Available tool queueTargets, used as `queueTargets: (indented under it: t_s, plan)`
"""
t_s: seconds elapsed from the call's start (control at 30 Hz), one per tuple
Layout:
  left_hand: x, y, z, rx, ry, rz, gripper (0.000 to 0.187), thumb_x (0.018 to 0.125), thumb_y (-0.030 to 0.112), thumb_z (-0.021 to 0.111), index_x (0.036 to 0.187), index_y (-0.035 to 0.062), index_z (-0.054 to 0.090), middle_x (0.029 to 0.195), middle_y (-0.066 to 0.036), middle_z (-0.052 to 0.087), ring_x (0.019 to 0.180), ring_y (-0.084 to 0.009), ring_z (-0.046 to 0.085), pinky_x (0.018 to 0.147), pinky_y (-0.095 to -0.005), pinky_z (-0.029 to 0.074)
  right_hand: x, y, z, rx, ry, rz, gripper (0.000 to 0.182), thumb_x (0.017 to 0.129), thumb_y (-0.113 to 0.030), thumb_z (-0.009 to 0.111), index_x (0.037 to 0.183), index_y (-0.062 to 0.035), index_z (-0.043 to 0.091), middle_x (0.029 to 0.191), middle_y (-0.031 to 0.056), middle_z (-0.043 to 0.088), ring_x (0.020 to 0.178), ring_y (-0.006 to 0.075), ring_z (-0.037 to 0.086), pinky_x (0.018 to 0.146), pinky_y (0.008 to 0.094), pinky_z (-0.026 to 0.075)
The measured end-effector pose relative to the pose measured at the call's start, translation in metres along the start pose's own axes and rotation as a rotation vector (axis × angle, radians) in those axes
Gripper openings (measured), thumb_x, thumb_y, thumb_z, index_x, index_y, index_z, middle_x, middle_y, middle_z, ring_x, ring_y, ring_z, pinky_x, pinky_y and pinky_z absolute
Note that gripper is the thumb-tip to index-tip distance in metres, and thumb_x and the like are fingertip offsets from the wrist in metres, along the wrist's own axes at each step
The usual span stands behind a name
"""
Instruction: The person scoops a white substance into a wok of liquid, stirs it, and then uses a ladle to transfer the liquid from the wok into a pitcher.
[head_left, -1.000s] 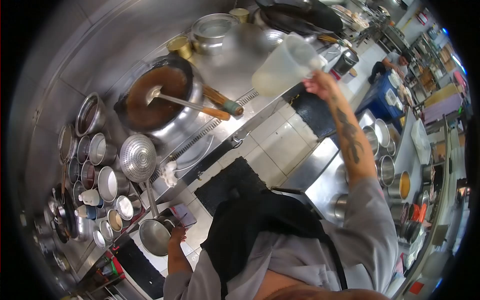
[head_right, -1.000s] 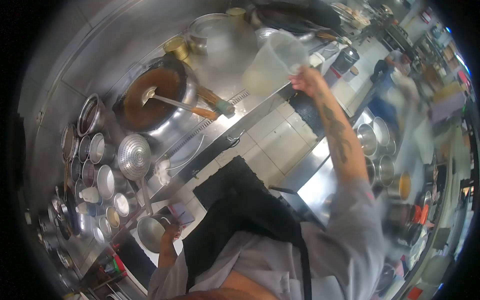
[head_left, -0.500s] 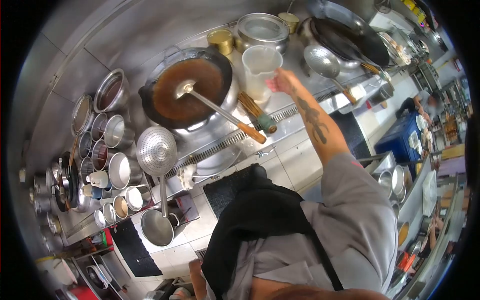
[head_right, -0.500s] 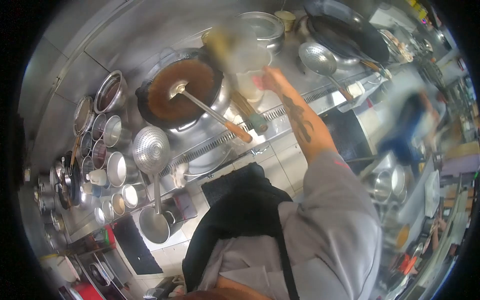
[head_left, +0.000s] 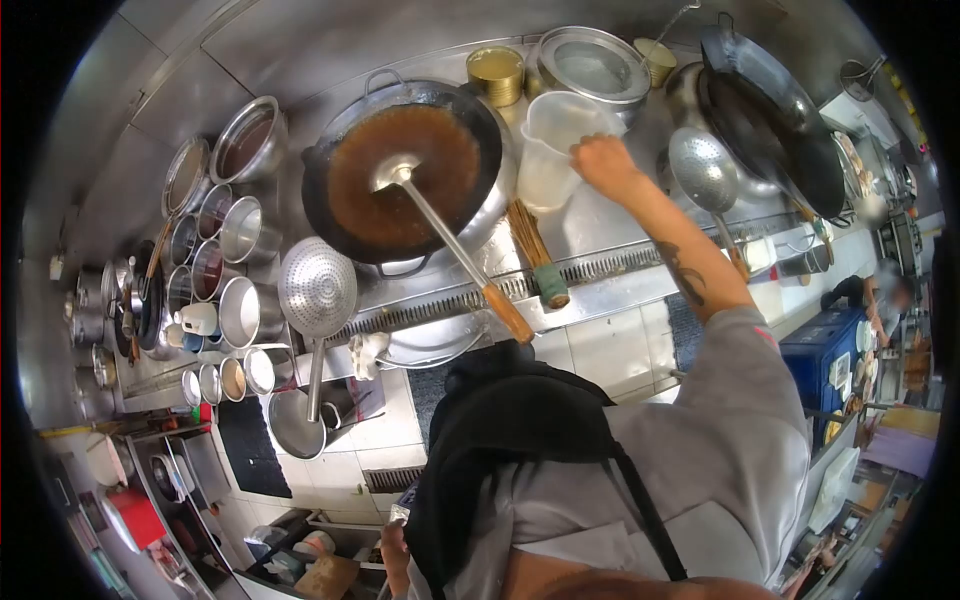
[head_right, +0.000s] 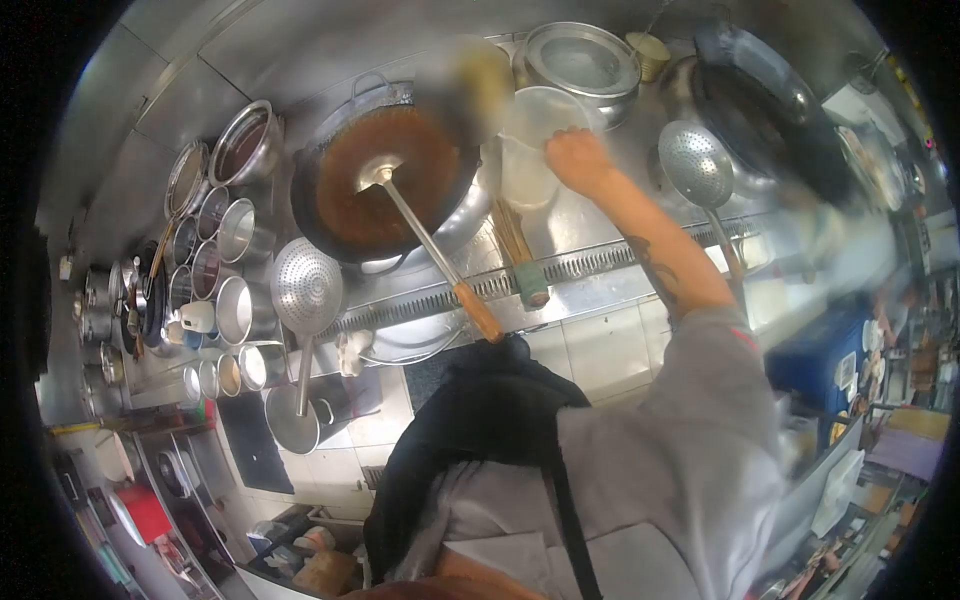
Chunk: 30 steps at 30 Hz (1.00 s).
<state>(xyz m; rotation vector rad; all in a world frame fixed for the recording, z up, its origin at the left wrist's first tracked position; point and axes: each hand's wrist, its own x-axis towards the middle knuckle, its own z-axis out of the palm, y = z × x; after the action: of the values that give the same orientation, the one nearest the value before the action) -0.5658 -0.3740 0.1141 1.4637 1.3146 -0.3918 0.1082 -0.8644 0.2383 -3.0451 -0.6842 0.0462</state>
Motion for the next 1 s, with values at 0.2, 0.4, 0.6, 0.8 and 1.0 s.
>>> queueTargets:
  t_s: [0.2, 0.4, 0.6, 0.8, 1.0]
  plan:
    - [0.073, -0.033, -0.024, 0.013, -0.090, -0.297, 0.032, 0.090, 0.005, 0.038, 0.117, -0.0021, 0.053, 0.106, -0.007, 0.057, 0.098, -0.0198, 0.055, 0.085, -0.0359, 0.043, 0.010, 0.014, 0.014, 0.109, 0.185, -0.164, 0.017, 0.084, -0.017, 0.059, 0.091, -0.0029, 0.063, 0.090, 0.0184, 0.062, 0.088, 0.0371, 0.059, 0.080, 0.0449, 0.045]
    - [0.078, -0.002, -0.023, 0.030, -0.102, -0.140, 0.026, 0.090, 0.006, 0.042, 0.111, -0.0021, 0.054, 0.096, -0.009, 0.058, 0.087, -0.0202, 0.057, 0.077, -0.0346, 0.045, 0.024, 0.012, 0.028, 0.281, 0.132, -0.035, 0.014, 0.087, -0.014, 0.056, 0.090, -0.0009, 0.060, 0.083, 0.0234, 0.061, 0.081, 0.0412, 0.059, 0.072, 0.0459, 0.046]
    - [0.079, 0.026, -0.036, 0.167, -0.117, 0.078, 0.020, 0.089, 0.007, 0.045, 0.104, -0.0021, 0.055, 0.086, -0.011, 0.058, 0.075, -0.0207, 0.058, 0.068, -0.0332, 0.046, 0.028, -0.005, 0.028, 0.421, 0.147, 0.007, 0.017, 0.088, -0.014, 0.055, 0.095, 0.0001, 0.060, 0.083, 0.0237, 0.062, 0.082, 0.0416, 0.060, 0.074, 0.0448, 0.047]
    - [0.141, 0.019, -0.061, 0.112, 0.004, -0.380, 0.017, 0.090, 0.018, 0.050, 0.088, 0.0018, 0.055, 0.068, -0.007, 0.056, 0.056, -0.0180, 0.055, 0.055, -0.0342, 0.047, 0.035, -0.041, 0.026, 0.215, 0.379, -0.015, 0.017, 0.084, -0.012, 0.055, 0.093, 0.0012, 0.062, 0.089, 0.0215, 0.063, 0.087, 0.0394, 0.061, 0.078, 0.0457, 0.047]
    - [0.185, 0.043, -0.066, 0.187, -0.010, -0.377, 0.021, 0.090, 0.023, 0.052, 0.083, 0.0038, 0.055, 0.064, -0.006, 0.054, 0.053, -0.0170, 0.053, 0.053, -0.0347, 0.047, -0.007, -0.260, -0.104, 0.591, 0.481, -0.920, 0.027, 0.077, -0.008, 0.060, 0.104, -0.0039, 0.062, 0.100, 0.0129, 0.063, 0.094, 0.0303, 0.061, 0.080, 0.0406, 0.049]
